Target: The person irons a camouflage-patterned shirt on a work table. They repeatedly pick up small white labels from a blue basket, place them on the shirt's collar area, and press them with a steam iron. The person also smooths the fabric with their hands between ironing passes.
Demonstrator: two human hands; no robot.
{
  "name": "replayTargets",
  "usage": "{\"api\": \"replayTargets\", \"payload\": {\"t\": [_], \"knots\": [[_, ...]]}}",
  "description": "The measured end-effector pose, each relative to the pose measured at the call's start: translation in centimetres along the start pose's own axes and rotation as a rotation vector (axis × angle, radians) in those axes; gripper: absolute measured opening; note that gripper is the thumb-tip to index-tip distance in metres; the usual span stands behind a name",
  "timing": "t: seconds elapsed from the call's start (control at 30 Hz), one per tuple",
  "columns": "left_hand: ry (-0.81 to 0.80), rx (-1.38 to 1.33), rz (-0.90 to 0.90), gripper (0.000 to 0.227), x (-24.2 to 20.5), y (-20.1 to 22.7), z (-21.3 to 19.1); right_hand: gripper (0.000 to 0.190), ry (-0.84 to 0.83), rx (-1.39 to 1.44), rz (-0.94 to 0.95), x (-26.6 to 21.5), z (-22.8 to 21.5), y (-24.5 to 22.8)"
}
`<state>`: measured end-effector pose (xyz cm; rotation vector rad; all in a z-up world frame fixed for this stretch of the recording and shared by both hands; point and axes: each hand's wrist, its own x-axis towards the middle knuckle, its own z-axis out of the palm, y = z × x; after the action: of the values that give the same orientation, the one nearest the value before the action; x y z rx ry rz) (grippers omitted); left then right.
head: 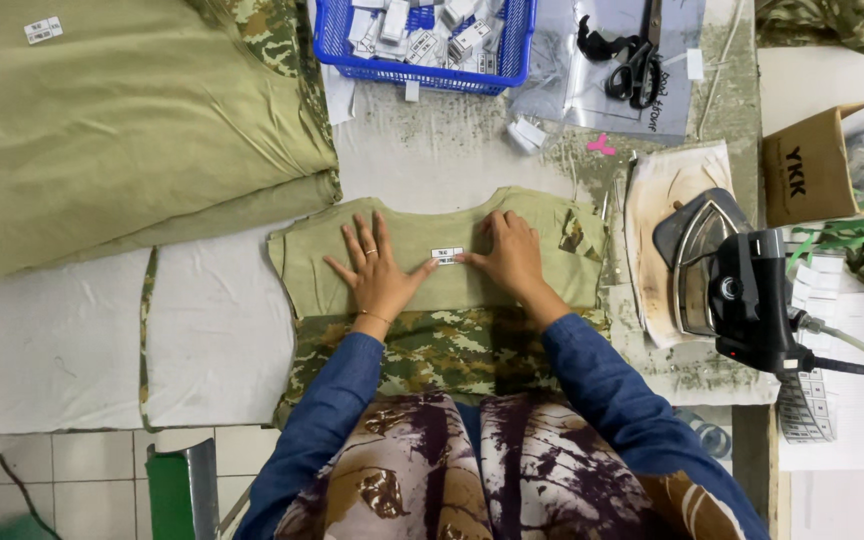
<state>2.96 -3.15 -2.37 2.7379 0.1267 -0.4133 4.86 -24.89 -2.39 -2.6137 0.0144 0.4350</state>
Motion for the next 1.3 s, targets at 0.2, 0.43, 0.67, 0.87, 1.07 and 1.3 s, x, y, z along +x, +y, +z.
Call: {"api": "replayTargets", "payload": {"t": [0.2, 0.43, 0.67, 0.87, 1.07, 1.3], "knots": [[0.017, -0.068, 0.004, 0.108, 0.0, -0.4, 0.2, 0.059, 0.050, -0.003, 0.016, -0.6, 0.1, -0.7], [0.028, -0.043, 0.006, 0.107, -0.3, -0.2, 0.3, 0.059, 0.055, 0.002, 0.053, -0.8, 0.1, -0.7], [0.104, 0.033, -0.032, 0.094, -0.9, 1.4, 2.5, 0.058, 0.064, 0.013, 0.056, -1.2, 0.1, -0.8], [0.200, 0.087, 0.057, 0.068, -0.7, -1.0, 4.0, 0.060, 0.252, -0.043, -0.013, -3.8, -2.8, 0.9], [0.323, 0.213, 0.021, 0.060, 1.7, -8.8, 0.0, 0.057, 0.772, -0.682, 0.413, -10.1, -12.4, 21.2], [0.574, 0.363, 0.152, 0.056, 1.9, -10.0, -0.3, 0.052, 0.348, -0.177, 0.547, -10.1, -16.8, 18.6]]}}
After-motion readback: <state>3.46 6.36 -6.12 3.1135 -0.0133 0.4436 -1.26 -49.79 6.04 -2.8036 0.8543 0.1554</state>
